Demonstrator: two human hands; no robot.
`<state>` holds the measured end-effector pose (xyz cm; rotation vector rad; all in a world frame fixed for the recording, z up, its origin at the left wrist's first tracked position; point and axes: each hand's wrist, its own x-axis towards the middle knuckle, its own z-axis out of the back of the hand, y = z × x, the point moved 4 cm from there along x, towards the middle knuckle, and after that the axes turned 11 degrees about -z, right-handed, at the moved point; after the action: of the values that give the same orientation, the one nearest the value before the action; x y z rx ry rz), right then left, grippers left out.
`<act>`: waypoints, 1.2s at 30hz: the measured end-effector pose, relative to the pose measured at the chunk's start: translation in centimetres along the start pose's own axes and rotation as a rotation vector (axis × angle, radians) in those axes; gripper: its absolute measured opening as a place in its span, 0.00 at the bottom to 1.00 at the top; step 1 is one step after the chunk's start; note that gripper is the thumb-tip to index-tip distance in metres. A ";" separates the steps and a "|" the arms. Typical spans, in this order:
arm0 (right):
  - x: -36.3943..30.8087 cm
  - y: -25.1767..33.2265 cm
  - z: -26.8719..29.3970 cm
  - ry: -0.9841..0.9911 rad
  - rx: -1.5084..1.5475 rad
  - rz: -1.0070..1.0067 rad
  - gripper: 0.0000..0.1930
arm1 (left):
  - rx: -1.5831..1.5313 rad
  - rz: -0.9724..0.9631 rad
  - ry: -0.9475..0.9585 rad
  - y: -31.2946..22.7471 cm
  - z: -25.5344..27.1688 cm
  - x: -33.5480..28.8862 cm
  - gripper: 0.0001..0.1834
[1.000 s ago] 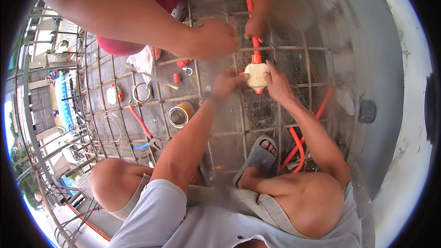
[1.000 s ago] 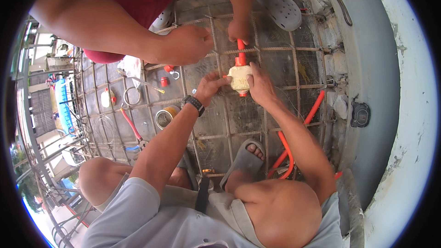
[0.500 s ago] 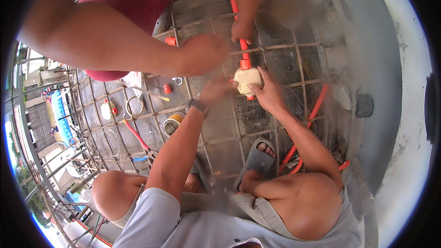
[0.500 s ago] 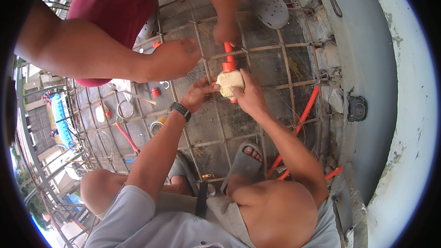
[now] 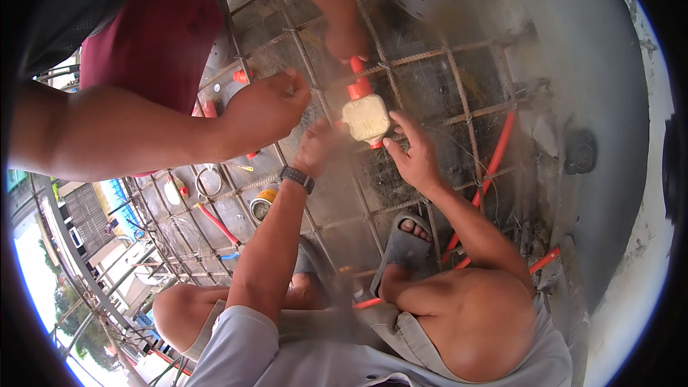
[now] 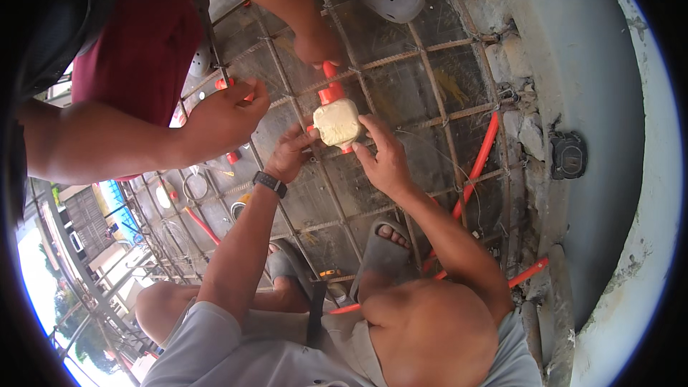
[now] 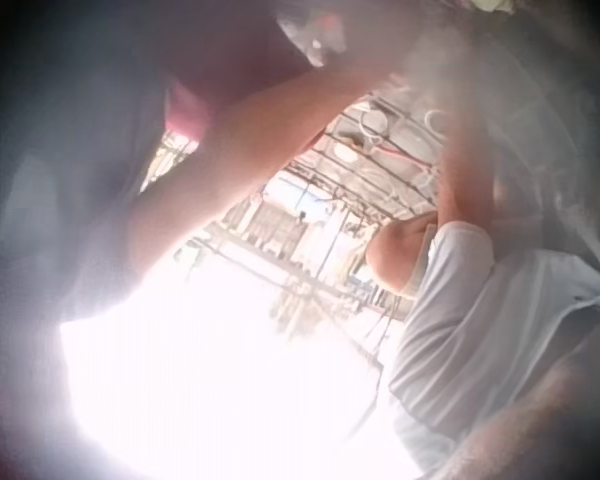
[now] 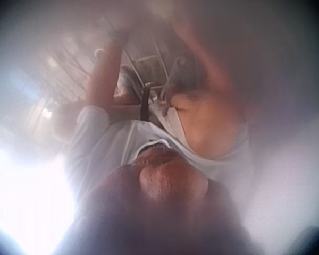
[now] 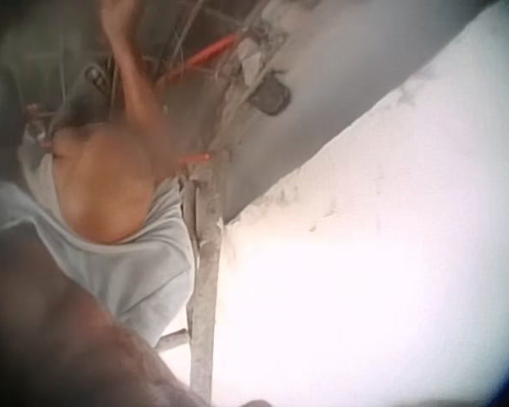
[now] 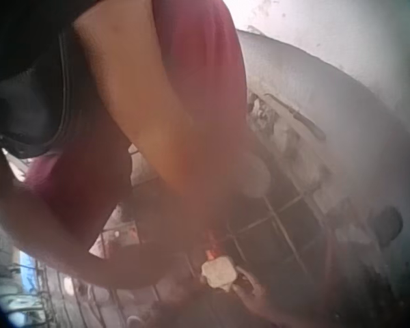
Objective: The person is assembling plumbing components on a construction site. They are wrapping tape around a white plastic fitting and connecting it to red pipes. The person is working on a metal grid floor with various tools and materials scattered around.
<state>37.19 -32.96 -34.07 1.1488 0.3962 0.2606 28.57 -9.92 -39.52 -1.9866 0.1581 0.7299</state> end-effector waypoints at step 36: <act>0.4 2.8 -1.5 0.026 -0.209 -0.133 0.45 | -0.015 0.207 0.342 -1.6 -0.2 0.7 0.42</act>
<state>36.90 -30.44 -32.13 0.9114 0.4554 0.1955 29.88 -9.18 -38.65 -2.1177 0.5699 0.5149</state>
